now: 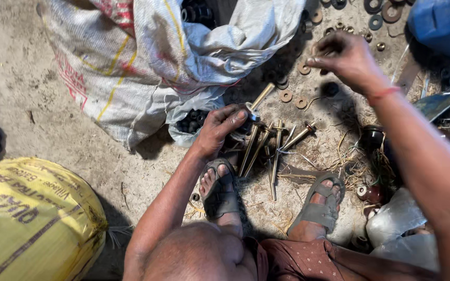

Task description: The person sits on the ground assembling electrical insulator fittings. They insert brass rods into brown ceramic insulator bodies, add washers, thread and tighten the rod assemblies by hand, and place finished assemblies into a metal basin while picking more parts from sacks and the floor.

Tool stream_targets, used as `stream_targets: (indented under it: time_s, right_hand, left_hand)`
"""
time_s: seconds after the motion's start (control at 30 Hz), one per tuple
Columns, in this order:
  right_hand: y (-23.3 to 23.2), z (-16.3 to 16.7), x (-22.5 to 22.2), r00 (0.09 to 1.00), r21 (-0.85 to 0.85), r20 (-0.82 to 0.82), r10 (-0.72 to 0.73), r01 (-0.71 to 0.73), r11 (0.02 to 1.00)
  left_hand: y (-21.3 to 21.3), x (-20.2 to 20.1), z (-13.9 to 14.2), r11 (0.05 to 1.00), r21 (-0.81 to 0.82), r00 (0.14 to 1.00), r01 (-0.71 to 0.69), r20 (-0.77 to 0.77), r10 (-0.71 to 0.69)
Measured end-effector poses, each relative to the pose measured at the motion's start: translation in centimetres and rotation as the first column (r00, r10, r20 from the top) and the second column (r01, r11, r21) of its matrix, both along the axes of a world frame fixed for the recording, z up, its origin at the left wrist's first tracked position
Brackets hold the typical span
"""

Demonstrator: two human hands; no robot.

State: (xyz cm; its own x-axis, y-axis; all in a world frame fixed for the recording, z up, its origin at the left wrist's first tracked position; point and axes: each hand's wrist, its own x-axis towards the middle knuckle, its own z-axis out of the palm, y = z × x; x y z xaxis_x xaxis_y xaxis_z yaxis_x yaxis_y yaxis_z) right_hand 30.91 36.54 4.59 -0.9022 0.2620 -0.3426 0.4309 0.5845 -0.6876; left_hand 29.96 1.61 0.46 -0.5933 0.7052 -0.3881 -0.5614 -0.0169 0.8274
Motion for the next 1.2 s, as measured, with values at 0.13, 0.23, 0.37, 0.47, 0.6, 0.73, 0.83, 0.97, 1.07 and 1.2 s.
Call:
stream_targets:
  time_s: [0.13, 0.23, 0.37, 0.47, 0.6, 0.73, 0.83, 0.97, 1.07, 1.2]
  right_hand:
    - [-3.8, 7.0, 2.3, 0.983, -0.318, 0.159, 0.095, -0.040, 0.947]
    - [-5.6, 10.8, 3.7, 0.976, -0.280, 0.132, 0.173, -0.131, 0.951]
    - [-4.4, 14.0, 6.1, 0.953, -0.194, 0.170, 0.251, -0.217, 0.957]
    - [-3.0, 13.5, 9.6, 0.887, -0.086, 0.031, 0.461, -0.458, 0.885]
    - [-2.7, 10.1, 15.7, 0.931, -0.102, -0.088, 0.353, -0.361, 0.927]
    - [-4.6, 6.5, 19.5, 0.977, -0.417, 0.159, 0.139, -0.061, 0.907]
    - [-6.6, 4.9, 20.6, 0.929, -0.352, 0.287, 0.232, -0.123, 0.928]
    - [-6.6, 4.1, 20.0, 0.971, -0.365, 0.191, 0.143, -0.065, 0.929]
    - [-5.2, 3.2, 18.7, 0.989, -0.277, 0.018, 0.144, -0.133, 0.952]
    - [-4.7, 1.8, 18.4, 0.998, -0.430, 0.066, 0.018, 0.012, 0.903]
  left_hand:
    - [1.1, 0.2, 1.6, 0.992, 0.060, 0.985, 0.113, 0.125, -0.120]
    - [2.5, 1.1, 2.5, 0.977, 0.025, 0.952, 0.211, 0.219, -0.211]
    - [3.9, 2.0, 3.5, 0.959, 0.013, 0.938, 0.284, -0.213, -0.274]
    - [4.8, 3.6, 4.4, 0.905, -0.134, 0.870, 0.404, -0.251, -0.425]
    - [5.1, 6.6, 5.4, 0.886, -0.214, 0.803, 0.411, -0.374, -0.463]
    - [5.2, 7.8, 5.7, 0.848, -0.289, 0.762, 0.445, -0.376, -0.528]
    - [5.7, 8.4, 5.7, 0.675, -0.348, 0.606, 0.651, -0.298, -0.738]
    - [7.0, 7.6, 4.5, 0.751, -0.365, 0.708, 0.550, -0.274, -0.651]
    - [8.0, 5.7, 3.0, 0.682, -0.484, 0.673, 0.548, -0.230, -0.703]
    - [8.0, 4.9, 2.6, 0.690, -0.505, 0.679, 0.518, -0.247, -0.691]
